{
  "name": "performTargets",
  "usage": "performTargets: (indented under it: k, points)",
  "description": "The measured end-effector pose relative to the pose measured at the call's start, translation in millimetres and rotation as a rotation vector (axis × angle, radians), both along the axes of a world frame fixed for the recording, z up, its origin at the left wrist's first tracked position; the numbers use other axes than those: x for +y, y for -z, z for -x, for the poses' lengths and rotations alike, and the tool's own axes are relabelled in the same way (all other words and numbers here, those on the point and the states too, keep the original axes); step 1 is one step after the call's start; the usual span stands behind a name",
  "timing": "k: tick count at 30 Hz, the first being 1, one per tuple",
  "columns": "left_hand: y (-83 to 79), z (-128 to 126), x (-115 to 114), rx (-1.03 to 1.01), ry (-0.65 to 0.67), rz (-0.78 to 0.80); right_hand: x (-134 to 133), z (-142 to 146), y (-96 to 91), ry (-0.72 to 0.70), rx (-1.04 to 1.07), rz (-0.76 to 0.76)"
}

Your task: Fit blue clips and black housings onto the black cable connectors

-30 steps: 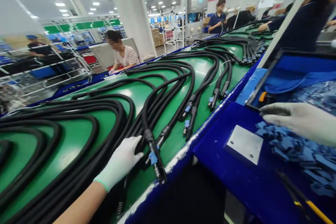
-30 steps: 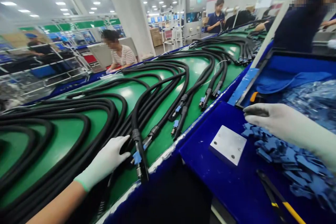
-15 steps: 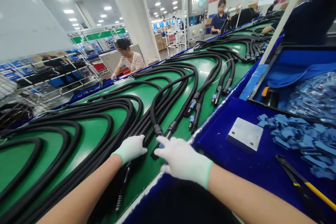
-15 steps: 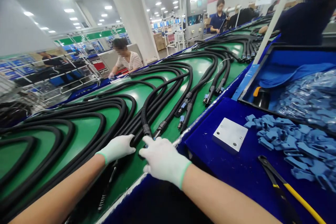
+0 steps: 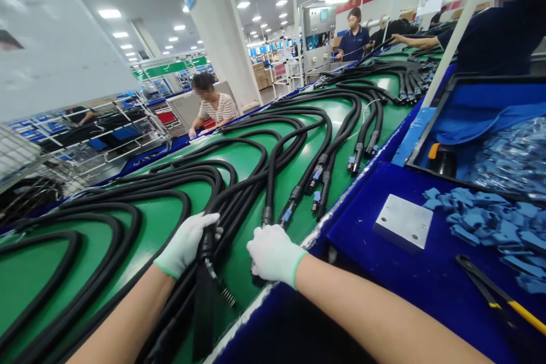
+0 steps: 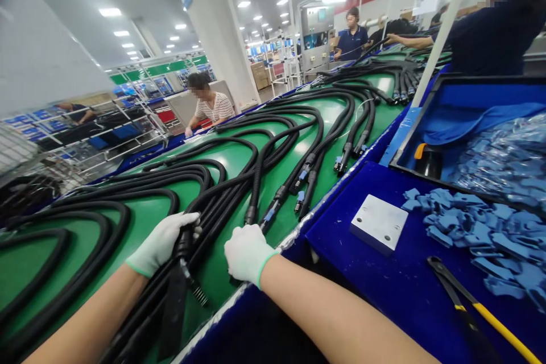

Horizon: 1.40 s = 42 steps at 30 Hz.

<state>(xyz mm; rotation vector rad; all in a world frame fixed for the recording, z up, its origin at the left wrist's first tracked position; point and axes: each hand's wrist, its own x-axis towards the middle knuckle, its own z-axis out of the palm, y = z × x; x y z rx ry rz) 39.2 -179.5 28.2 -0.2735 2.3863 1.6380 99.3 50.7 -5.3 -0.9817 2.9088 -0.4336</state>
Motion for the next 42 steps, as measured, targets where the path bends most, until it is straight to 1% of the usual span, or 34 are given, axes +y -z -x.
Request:
performTargets:
  k: [2,3,4,5,7,8,9,10,11,12,14,16,17,18,19,20,21,22,23,24,25,26,28,29,30,31,32,33,34,36,37,38,39,42]
  points:
    - [-6.0,-2,8,0.065,-0.095,-0.141,11,-5,-2.8,0.043,0.017,0.050]
    - [-8.4,-4,15,0.111,-0.132,-0.207,18,-10,-4.5,0.056,-0.013,0.137]
    - [-10.2,-6,24,0.162,-0.162,-0.268,25,-16,-6.2,0.062,-0.100,0.275]
    - [-11.6,-7,34,0.215,-0.185,-0.323,32,-24,-7.8,0.065,-0.242,0.456]
    - [-13.5,-11,58,0.314,-0.212,-0.413,44,-43,-9.7,0.065,-0.613,0.865]
    - [-14.4,-13,71,0.356,-0.217,-0.444,49,-52,-9.7,0.068,-0.802,1.041]
    - [-15.6,-15,82,0.387,-0.217,-0.467,53,-62,-9.0,0.079,-0.951,1.169]
    - [-17.3,-17,93,0.400,-0.210,-0.490,58,-71,-7.7,0.101,-1.051,1.261]
    - [-19.5,-19,102,0.407,-0.186,-0.461,63,-78,-5.9,0.130,-1.100,1.323]
    - [-22.2,-23,109,0.416,-0.152,-0.380,70,-85,-4.2,0.170,-1.103,1.356]
    - [-27.4,-34,120,0.475,-0.113,-0.140,89,-97,-2.5,0.270,-0.994,1.340]
    - [-29.0,-49,126,0.650,-0.033,0.161,116,-110,-5.9,0.353,-0.860,1.238]
    - [-27.1,-58,129,0.781,0.089,0.303,130,-117,-10.2,0.373,-0.817,1.174]
    - [-23.1,-66,132,0.897,0.301,0.402,144,-125,-16.1,0.378,-0.781,1.106]
    - [-17.1,-73,137,0.987,0.572,0.448,157,-134,-23.2,0.376,-0.743,1.034]
    - [-9.4,-80,142,1.042,0.797,0.461,169,-143,-30.8,0.370,-0.715,0.959]
    - [-0.8,-85,149,1.044,0.948,0.433,180,-152,-38.2,0.362,-0.707,0.889]
    - [7.9,-89,158,1.014,1.043,0.385,190,-162,-44.4,0.362,-0.709,0.831]
    - [15.7,-93,168,0.959,1.066,0.340,201,-172,-48.6,0.387,-0.696,0.783]
    - [22.1,-97,178,0.887,1.041,0.305,211,-182,-50.3,0.456,-0.647,0.733]
    - [26.5,-100,190,0.811,0.997,0.283,222,-193,-49.1,0.586,-0.553,0.662]
    - [28.7,-103,201,0.737,0.934,0.280,234,-203,-44.7,0.758,-0.419,0.554]
    - [27.2,-108,223,0.604,0.811,0.312,257,-221,-28.0,1.100,-0.153,0.230]
    - [23.9,-109,234,0.544,0.765,0.326,268,-228,-17.5,1.207,-0.085,0.062]
    - [19.5,-110,244,0.489,0.742,0.328,277,-234,-7.0,1.263,-0.062,-0.063]
    - [14.3,-110,254,0.436,0.734,0.320,284,-237,2.4,1.282,-0.064,-0.124]
    - [8.6,-109,263,0.387,0.730,0.298,289,-239,9.5,1.287,-0.077,-0.116]
    - [2.6,-108,271,0.340,0.729,0.266,293,-240,13.8,1.301,-0.095,-0.050]
    - [-3.5,-106,279,0.296,0.733,0.227,294,-240,15.3,1.316,-0.119,0.070]
    - [-15.6,-103,291,0.234,0.747,0.147,291,-238,10.5,1.300,-0.188,0.389]
    - [-21.2,-102,295,0.221,0.743,0.109,287,-236,5.4,1.261,-0.218,0.529]
    - [-26.3,-101,298,0.212,0.734,0.080,281,-234,-0.9,1.204,-0.229,0.635]
    - [-30.8,-100,300,0.201,0.721,0.062,275,-231,-7.7,1.134,-0.216,0.704]
    - [-39.8,-99,301,0.146,0.676,0.013,256,-222,-26.1,0.870,-0.099,0.771]
